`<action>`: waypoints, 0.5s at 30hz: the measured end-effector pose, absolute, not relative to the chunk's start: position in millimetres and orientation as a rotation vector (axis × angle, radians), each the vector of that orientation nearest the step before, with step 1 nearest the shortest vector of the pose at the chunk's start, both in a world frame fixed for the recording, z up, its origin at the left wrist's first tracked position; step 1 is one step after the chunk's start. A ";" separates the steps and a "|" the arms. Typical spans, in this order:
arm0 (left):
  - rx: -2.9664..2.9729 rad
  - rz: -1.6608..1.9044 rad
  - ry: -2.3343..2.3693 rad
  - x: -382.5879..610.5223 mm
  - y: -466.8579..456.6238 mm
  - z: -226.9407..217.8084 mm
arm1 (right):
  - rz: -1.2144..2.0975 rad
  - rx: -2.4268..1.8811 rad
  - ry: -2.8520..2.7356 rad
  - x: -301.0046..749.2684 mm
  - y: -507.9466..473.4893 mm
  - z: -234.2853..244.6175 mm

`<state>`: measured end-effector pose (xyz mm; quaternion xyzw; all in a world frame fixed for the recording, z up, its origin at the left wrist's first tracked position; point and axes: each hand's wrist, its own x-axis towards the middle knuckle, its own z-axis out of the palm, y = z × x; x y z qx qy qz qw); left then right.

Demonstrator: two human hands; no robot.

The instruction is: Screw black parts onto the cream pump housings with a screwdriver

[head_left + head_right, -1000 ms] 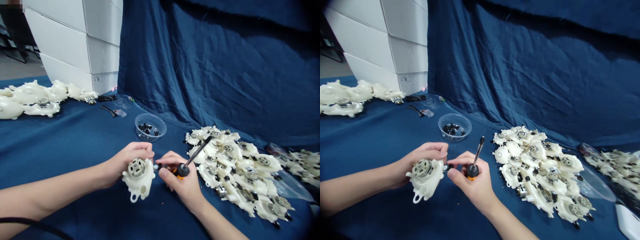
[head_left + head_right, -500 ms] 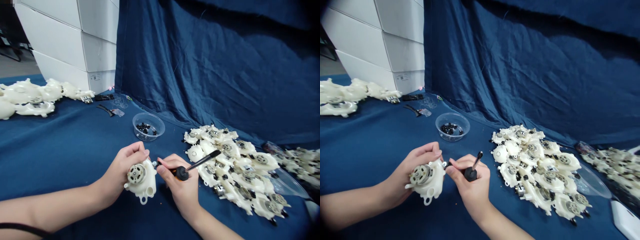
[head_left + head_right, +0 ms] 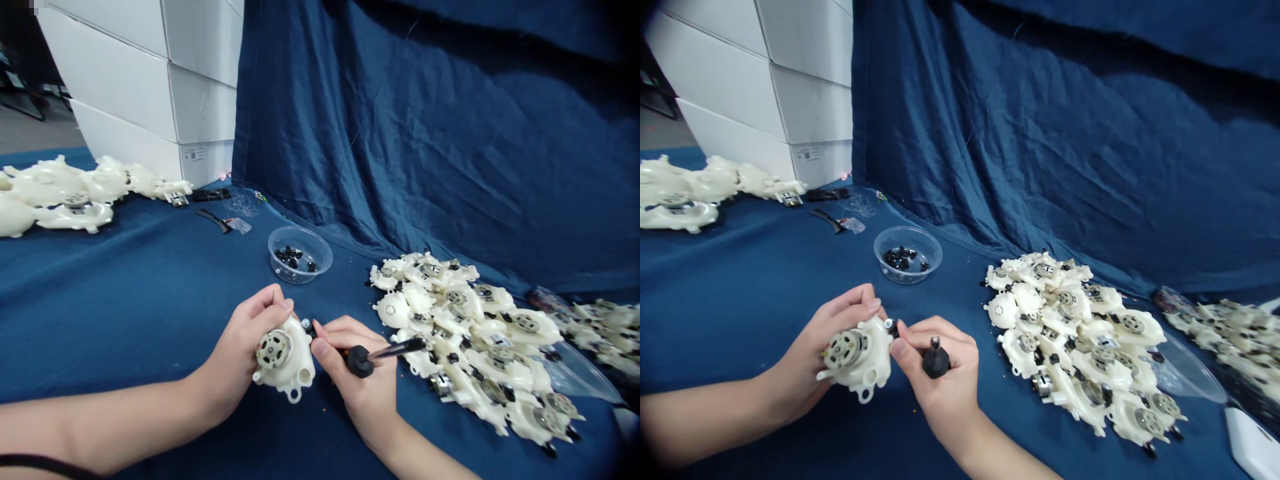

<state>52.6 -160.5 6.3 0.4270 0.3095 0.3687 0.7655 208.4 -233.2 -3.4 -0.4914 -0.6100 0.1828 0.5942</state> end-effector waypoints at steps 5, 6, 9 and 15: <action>0.919 0.775 0.700 52.9 -157.8 6.4 | 0.464 -1.164 -1.387 208.7 -231.5 -6.8; 0.909 0.759 0.691 53.2 -156.2 7.0 | 0.499 -1.159 -1.339 209.4 -230.5 -7.9; 0.869 0.710 0.655 54.4 -155.2 8.3 | 0.684 -1.130 -1.185 212.6 -226.4 -12.7; 1.054 0.286 0.392 58.4 -177.6 -0.9 | 0.974 -1.109 -0.969 214.1 -219.2 -19.0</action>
